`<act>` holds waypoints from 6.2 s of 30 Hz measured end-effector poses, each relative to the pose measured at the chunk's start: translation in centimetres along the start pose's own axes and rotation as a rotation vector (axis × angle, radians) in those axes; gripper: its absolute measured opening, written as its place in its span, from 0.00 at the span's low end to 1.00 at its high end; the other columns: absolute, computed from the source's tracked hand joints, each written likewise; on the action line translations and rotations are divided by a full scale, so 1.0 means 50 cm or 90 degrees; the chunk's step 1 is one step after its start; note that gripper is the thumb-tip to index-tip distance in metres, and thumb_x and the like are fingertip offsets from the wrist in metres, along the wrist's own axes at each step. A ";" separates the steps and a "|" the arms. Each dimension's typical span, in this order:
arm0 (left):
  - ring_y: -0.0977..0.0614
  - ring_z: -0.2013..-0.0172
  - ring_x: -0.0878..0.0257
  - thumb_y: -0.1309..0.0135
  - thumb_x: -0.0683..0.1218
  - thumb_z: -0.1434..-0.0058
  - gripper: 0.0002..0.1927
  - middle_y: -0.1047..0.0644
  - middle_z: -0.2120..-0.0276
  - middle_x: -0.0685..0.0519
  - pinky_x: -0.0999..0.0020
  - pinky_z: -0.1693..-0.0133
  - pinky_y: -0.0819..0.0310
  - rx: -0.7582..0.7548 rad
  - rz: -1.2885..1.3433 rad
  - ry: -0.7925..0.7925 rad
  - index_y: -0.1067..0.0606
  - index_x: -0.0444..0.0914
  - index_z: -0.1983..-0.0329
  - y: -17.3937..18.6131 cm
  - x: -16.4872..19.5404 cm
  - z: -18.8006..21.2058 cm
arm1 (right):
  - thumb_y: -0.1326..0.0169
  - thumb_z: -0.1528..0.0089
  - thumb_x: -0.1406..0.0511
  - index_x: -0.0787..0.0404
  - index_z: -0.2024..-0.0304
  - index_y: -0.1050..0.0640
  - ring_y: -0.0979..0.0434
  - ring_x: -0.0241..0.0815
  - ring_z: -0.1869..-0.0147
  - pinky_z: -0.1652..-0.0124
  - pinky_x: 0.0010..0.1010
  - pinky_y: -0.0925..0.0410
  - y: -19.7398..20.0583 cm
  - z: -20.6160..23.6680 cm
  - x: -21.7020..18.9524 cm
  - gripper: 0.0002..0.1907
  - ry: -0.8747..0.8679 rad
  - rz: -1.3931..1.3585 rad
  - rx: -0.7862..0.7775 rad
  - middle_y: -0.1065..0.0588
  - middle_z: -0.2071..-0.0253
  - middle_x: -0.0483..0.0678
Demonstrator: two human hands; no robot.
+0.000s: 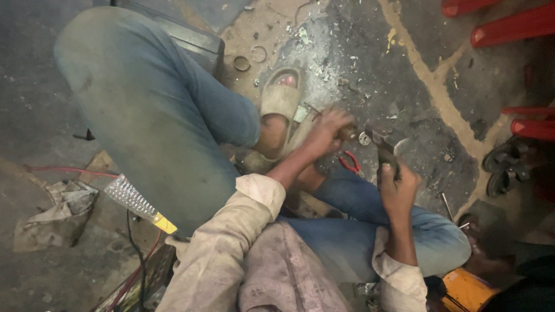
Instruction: The person sits cross-legged on the floor and hammers small metal discs flat, holding each piece against a metal rod with one hand while striking with a hammer, occasionally repositioning pieces with pliers and picking up new discs from the floor to shape.
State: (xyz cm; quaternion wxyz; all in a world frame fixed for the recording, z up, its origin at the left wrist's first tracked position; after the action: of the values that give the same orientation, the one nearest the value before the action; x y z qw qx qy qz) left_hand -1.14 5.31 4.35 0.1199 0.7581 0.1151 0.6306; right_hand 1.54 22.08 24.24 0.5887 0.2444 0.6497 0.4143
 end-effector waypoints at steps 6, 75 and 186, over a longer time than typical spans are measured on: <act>0.28 0.34 0.44 0.38 0.36 0.48 0.32 0.27 0.38 0.42 0.54 0.31 0.39 0.138 0.141 -0.036 0.28 0.40 0.38 0.016 -0.007 0.013 | 0.48 0.29 0.56 0.67 0.64 0.24 0.28 0.36 0.73 0.70 0.35 0.35 0.004 0.001 0.022 0.19 -0.003 0.003 0.000 0.30 0.78 0.47; 0.19 0.66 0.62 0.40 0.47 0.38 0.15 0.21 0.66 0.53 0.65 0.63 0.23 0.324 0.366 0.229 0.26 0.34 0.54 0.297 -0.220 -0.241 | 0.62 0.28 0.47 0.65 0.58 0.20 0.33 0.33 0.76 0.76 0.29 0.38 -0.093 0.027 0.051 0.31 -0.379 -0.278 -0.081 0.29 0.75 0.42; 0.16 0.57 0.45 0.30 0.54 0.51 0.29 0.17 0.58 0.43 0.54 0.53 0.22 0.125 0.001 0.022 0.22 0.38 0.49 -0.043 -0.012 -0.126 | 0.44 0.35 0.64 0.66 0.62 0.19 0.24 0.53 0.55 0.55 0.47 0.35 -0.002 0.126 0.129 0.10 -0.037 0.335 0.160 0.21 0.61 0.56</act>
State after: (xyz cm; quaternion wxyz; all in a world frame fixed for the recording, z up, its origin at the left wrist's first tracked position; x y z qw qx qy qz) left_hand -7.50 7.38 4.17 0.0426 0.7553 0.1776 0.6294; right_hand 6.42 28.78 20.79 0.4446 0.4869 0.5931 0.4620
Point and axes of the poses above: each hand's wrist, its own z-axis away from the middle knuckle, its own y-axis out of the back of the hand, x = y × z, the point moved 3 cm from there along -z, towards the middle knuckle
